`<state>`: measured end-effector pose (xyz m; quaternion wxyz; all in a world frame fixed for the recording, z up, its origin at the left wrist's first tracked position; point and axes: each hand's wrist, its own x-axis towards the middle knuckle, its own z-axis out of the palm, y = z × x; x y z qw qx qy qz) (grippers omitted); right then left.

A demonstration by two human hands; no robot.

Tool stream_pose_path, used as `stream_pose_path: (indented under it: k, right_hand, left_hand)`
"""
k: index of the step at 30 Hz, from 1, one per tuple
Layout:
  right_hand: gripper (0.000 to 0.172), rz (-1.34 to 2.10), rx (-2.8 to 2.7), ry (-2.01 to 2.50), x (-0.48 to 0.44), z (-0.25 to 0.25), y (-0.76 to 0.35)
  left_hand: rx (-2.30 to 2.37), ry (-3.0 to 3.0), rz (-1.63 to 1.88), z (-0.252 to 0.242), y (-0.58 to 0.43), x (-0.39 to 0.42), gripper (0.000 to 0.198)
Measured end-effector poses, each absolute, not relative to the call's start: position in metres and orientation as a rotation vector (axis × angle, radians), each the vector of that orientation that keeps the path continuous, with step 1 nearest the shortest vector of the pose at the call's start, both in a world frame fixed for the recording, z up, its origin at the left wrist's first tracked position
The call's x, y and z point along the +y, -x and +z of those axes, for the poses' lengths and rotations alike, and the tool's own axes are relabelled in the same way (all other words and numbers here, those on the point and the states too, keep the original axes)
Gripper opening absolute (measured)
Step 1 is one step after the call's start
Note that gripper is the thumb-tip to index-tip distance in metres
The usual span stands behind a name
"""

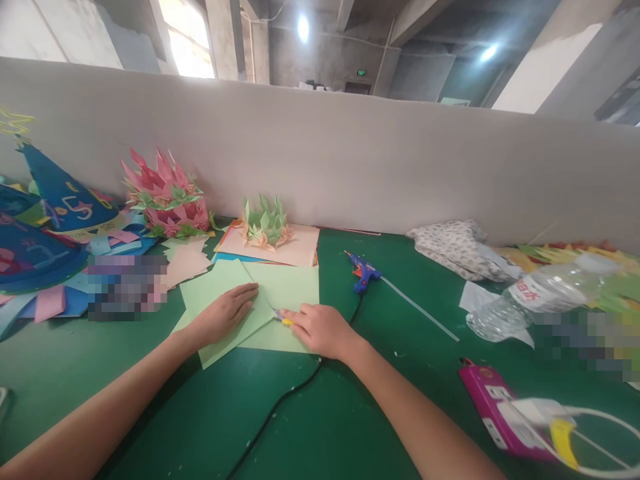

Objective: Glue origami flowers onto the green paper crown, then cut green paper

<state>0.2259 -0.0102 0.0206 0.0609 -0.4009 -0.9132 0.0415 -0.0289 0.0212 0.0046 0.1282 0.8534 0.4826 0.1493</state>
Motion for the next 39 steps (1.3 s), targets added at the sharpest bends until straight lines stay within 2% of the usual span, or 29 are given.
stream_pose_path:
  k: [10,25,32,39]
  right_hand:
    - [0.041,0.097,-2.706,1.299,-0.016,0.014,-0.219]
    - [0.040,0.132,-2.687,1.368,-0.016,0.016,-0.227]
    - [0.040,0.067,-2.776,1.209,-0.019,0.017,-0.230]
    - [0.039,0.024,-2.784,1.227,-0.021,0.017,-0.219]
  left_hand:
    - [1.533,-2.611,0.478,-0.007,0.029,0.028,0.041]
    - [1.628,-2.548,0.420,-0.017,0.035,0.032,0.055]
    - [1.520,-2.477,0.518,0.002,0.041,0.033,0.042]
    - [1.582,-2.501,0.627,-0.009,0.034,0.032,0.034]
